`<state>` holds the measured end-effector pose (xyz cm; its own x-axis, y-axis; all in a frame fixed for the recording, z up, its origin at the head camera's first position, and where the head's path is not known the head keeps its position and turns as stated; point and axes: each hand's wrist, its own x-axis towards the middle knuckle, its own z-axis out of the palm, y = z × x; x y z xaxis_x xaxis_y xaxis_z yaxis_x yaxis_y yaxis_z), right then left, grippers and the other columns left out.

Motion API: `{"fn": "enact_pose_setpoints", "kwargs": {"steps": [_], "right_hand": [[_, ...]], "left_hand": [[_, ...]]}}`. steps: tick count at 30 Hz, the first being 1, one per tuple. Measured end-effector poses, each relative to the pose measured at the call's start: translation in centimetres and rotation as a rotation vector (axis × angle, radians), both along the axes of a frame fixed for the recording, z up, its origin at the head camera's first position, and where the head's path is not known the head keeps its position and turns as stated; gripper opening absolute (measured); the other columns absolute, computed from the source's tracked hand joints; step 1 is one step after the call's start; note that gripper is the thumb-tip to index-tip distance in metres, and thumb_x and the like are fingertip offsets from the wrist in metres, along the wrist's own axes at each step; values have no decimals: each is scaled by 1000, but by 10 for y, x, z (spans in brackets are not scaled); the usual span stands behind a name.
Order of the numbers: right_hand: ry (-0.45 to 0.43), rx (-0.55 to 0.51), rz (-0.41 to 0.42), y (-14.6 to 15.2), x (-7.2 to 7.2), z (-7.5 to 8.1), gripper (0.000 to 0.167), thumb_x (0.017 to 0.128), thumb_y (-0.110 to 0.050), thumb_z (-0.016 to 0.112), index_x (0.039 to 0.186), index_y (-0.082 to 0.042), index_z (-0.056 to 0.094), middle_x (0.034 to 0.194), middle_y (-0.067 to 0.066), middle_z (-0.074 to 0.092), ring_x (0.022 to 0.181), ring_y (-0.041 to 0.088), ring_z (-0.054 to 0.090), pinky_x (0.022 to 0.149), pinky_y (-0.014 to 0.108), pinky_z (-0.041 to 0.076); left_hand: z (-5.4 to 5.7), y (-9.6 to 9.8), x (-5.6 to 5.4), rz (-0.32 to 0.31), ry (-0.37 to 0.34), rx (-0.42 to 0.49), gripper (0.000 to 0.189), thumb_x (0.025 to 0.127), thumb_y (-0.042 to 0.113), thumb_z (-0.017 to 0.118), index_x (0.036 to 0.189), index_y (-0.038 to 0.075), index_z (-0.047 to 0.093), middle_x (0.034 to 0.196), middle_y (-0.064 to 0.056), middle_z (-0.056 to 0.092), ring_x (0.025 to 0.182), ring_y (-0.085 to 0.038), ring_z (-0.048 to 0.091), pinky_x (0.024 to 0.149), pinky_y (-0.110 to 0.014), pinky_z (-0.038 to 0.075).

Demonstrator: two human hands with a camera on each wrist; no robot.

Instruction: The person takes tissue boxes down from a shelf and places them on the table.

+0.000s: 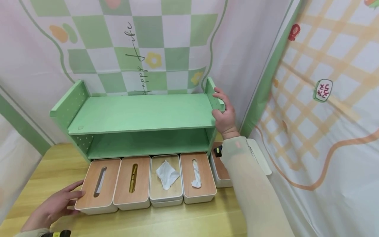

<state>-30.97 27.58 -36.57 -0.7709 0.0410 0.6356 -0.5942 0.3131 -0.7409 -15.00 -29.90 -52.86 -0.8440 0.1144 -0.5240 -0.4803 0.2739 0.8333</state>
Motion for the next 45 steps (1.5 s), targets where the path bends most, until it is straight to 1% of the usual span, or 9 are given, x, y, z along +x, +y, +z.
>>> {"fn": "enact_pose_setpoints", "kwargs": {"steps": [8, 11, 17, 23, 27, 32, 36, 40, 45], "right_hand": [[-3, 10, -14, 0, -4, -1, 58, 75, 6, 45, 131, -6, 58, 154, -4, 41, 110, 26, 57, 35, 27, 25], [-6, 7, -8, -1, -4, -2, 59, 75, 7, 45, 131, -6, 57, 154, -4, 41, 105, 26, 59, 35, 27, 25], [-14, 16, -15, -3, -5, -1, 60, 76, 6, 45, 133, -8, 57, 154, -4, 40, 65, 22, 54, 34, 27, 26], [-15, 12, 6, -4, -6, 2, 59, 78, 6, 45, 134, -7, 57, 155, -4, 39, 94, 23, 59, 36, 27, 26], [-84, 28, 10, 1, -2, 3, 59, 83, 6, 45, 139, -10, 54, 156, -12, 35, 68, 16, 54, 36, 27, 29], [-226, 123, -26, 8, 7, 9, 60, 93, -6, 48, 151, -24, 42, 158, -12, 31, 63, 18, 50, 41, 29, 37], [-328, 226, -67, 13, 19, 11, 66, 100, -26, 53, 158, -38, 22, 152, 9, 37, 90, 27, 58, 73, 41, 53], [-315, 310, -110, 17, 39, 5, 72, 102, -36, 53, 160, -34, 12, 160, 13, 24, 140, 35, 32, 107, 60, 34], [-235, 502, -292, 18, 69, -6, 70, 102, -41, 49, 161, -17, 18, 165, 12, 8, 147, 41, 12, 109, 71, 17]], "left_hand": [[2, 2, 1, 28, -6, -41, 77, 100, 29, 58, 158, 2, 14, 104, -14, 70, 92, -29, 65, 77, -47, 55], [2, 1, 2, 26, -3, -47, 77, 100, 29, 57, 158, 2, 15, 104, -15, 70, 93, -29, 65, 77, -47, 55], [2, 1, 1, 33, -4, -67, 77, 100, 30, 58, 158, 2, 16, 105, -14, 70, 92, -28, 65, 77, -47, 55], [1, 2, -2, 36, 11, -86, 76, 100, 29, 57, 157, 1, 17, 107, -16, 69, 93, -28, 65, 78, -49, 55], [-2, 7, -6, 14, 57, -120, 73, 99, 27, 58, 155, -3, 21, 114, -21, 67, 95, -29, 65, 80, -50, 55], [4, 18, -14, -62, 135, -314, 68, 97, 25, 60, 149, -9, 32, 112, -25, 65, 89, -28, 66, 74, -48, 56], [17, 27, -12, -158, 223, -580, 65, 98, 33, 57, 145, -8, 38, 121, -35, 58, 99, -43, 63, 78, -60, 52], [33, 39, -2, -199, 290, -782, 66, 101, 38, 47, 144, -11, 38, 128, -44, 47, 112, -61, 48, 84, -70, 44], [48, 57, 14, -145, 366, -904, 74, 104, 48, 34, 147, -12, 33, 136, -49, 31, 121, -69, 29, 91, -79, 31]]}}
